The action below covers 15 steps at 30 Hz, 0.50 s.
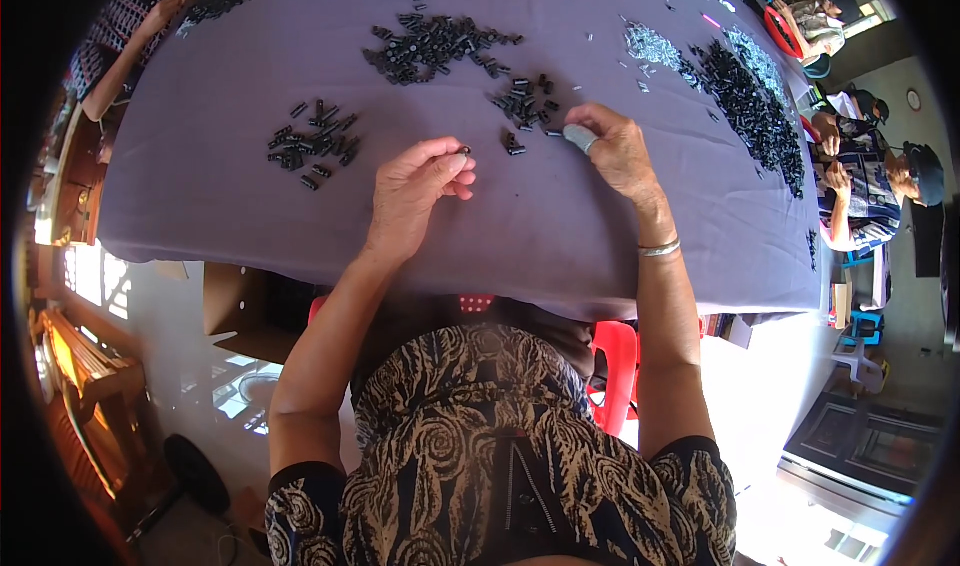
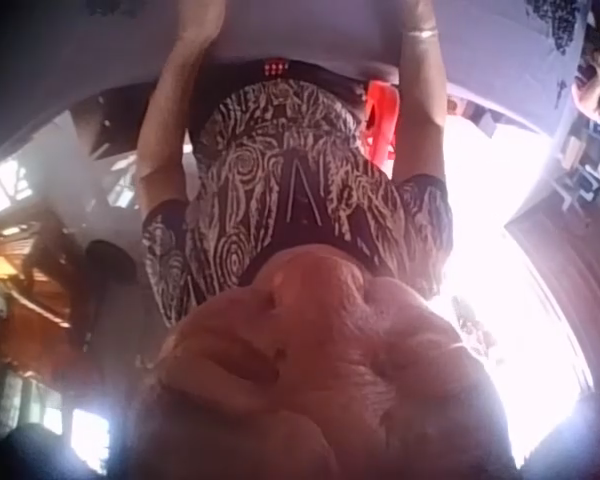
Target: Manually assembling small black plastic components at a workshop table.
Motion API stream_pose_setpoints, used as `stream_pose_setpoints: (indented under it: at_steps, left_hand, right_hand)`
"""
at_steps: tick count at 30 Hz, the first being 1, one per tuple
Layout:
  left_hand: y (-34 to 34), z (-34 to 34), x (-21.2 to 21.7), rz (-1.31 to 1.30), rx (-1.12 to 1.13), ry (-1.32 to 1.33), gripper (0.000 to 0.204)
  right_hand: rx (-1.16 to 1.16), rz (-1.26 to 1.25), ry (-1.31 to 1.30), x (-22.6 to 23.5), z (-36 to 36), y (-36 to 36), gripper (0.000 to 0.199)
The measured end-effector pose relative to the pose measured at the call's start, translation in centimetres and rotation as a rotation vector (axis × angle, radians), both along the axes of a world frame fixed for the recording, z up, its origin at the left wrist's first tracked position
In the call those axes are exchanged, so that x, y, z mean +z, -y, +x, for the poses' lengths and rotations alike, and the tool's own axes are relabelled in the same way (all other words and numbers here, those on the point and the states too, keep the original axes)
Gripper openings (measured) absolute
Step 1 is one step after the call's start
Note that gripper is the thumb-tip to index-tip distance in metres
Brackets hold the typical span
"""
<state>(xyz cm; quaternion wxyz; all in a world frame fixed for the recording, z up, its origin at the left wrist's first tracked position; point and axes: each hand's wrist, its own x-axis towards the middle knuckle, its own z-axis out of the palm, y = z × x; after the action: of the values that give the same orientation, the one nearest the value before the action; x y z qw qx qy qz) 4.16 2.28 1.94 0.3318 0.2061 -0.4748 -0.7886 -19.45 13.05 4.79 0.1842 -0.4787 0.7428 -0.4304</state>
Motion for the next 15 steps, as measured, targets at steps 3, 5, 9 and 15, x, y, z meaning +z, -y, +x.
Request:
stream_pose_setpoints:
  at_steps: [3,5,9,15]
  left_hand:
    - [-0.1,0.0,0.0,-0.031,-0.009,0.017,0.019]
    - [-0.2,-0.1,0.0,-0.041,-0.007,0.020,0.019]
    - [-0.4,0.0,0.2,-0.056,0.022,0.035,0.021]
    - [-0.4,-0.2,0.1,-0.057,0.019,0.031,0.022]
  right_hand:
    - [0.046,0.024,-0.161,-0.3,1.0,0.6,0.012]
    - [0.044,0.039,-0.186,-0.3,1.5,1.0,0.012]
    - [0.068,0.089,-0.204,0.0,2.7,1.6,0.011]
    - [0.144,-0.010,-0.160,-0.5,3.7,2.8,0.010]
